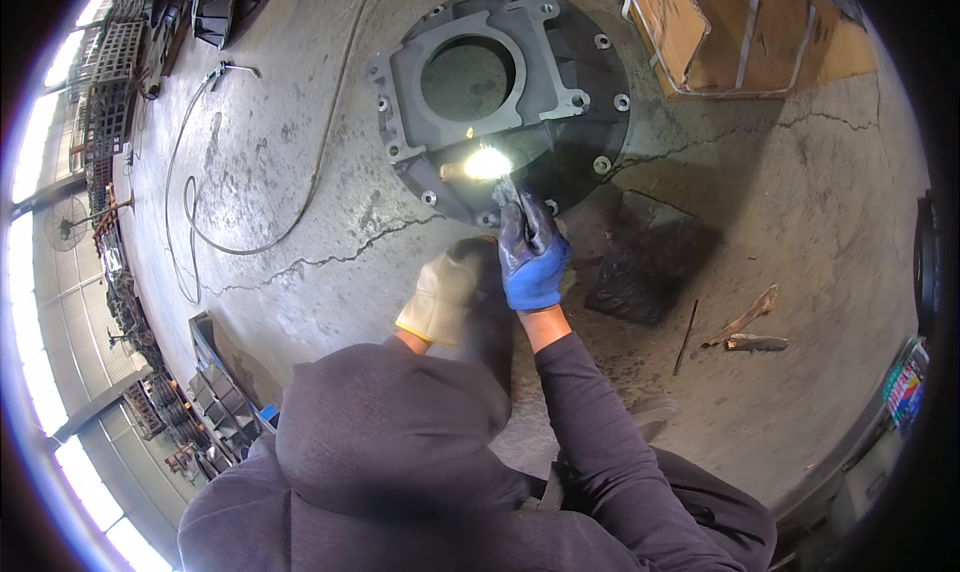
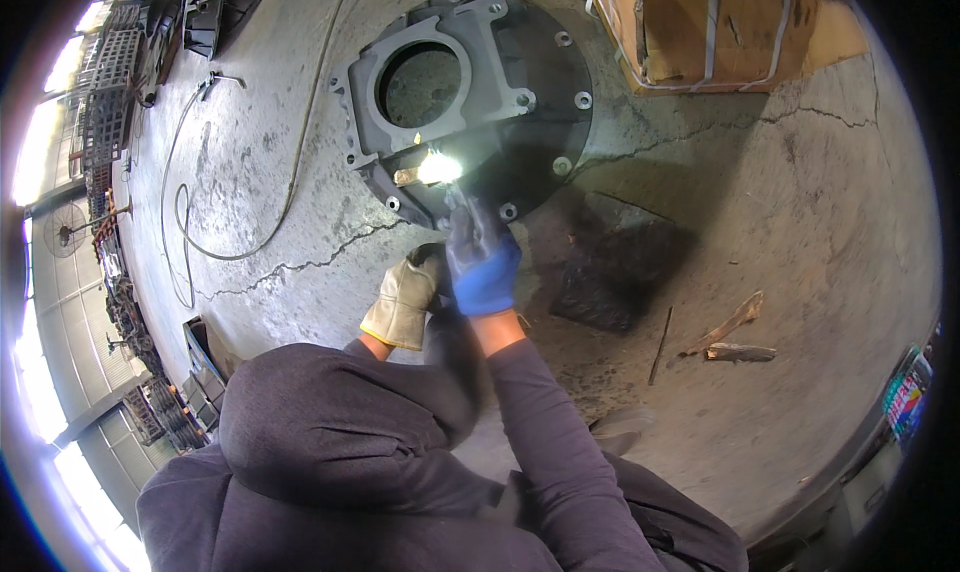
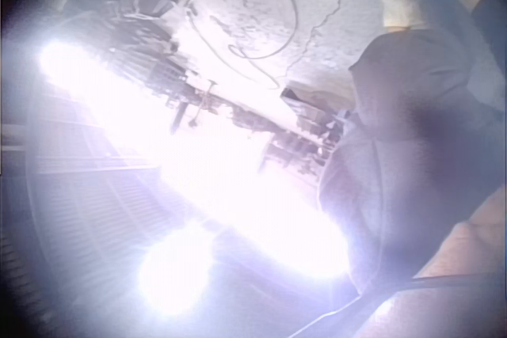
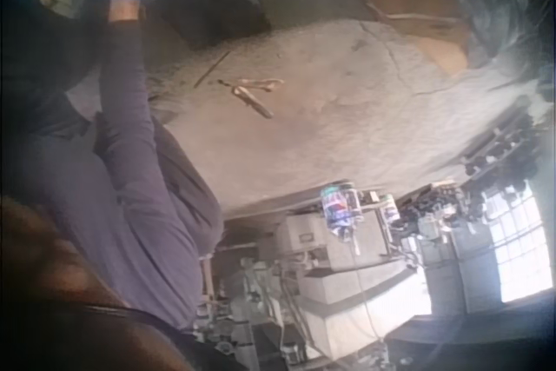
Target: The person uses a scraper to remove residue from a metal plate and a large metal housing. They repeatedly scrape the surfaces, wipe with a cloth, and reposition the parts to access different areas.
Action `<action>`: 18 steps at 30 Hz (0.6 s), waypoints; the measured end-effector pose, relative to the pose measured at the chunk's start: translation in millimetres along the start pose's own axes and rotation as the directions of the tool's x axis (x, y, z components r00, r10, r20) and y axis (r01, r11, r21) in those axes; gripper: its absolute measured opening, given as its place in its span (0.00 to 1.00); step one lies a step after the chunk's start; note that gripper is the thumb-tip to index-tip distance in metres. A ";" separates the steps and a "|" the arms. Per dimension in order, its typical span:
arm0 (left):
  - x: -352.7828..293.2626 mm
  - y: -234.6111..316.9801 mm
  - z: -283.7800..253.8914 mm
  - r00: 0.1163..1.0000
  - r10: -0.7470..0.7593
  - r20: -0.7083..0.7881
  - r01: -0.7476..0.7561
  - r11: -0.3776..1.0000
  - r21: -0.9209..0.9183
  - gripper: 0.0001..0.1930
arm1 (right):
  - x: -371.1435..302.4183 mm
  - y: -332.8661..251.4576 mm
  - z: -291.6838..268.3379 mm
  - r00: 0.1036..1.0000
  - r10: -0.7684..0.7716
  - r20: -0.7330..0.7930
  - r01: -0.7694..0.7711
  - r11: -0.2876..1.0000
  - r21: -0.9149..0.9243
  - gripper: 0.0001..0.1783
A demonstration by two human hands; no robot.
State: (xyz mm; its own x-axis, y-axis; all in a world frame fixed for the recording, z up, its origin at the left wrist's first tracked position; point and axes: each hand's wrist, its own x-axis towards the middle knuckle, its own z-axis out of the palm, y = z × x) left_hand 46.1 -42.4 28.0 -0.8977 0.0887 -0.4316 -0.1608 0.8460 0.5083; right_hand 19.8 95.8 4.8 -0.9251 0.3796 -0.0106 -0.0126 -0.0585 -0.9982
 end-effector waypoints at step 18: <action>1.3 8.8 0.5 0.985 0.091 -0.146 -0.101 0.993 -0.066 0.18 | -0.6 -1.8 -3.9 1.000 0.026 0.016 -0.027 0.995 0.094 0.14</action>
State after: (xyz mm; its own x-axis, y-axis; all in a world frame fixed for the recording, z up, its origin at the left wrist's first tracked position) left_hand 43.7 -34.5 31.5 -0.9589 0.0872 -0.2700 -0.0957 0.7964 0.5971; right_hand 21.9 99.2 6.4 -0.9312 0.3628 -0.0355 -0.0228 -0.1551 -0.9876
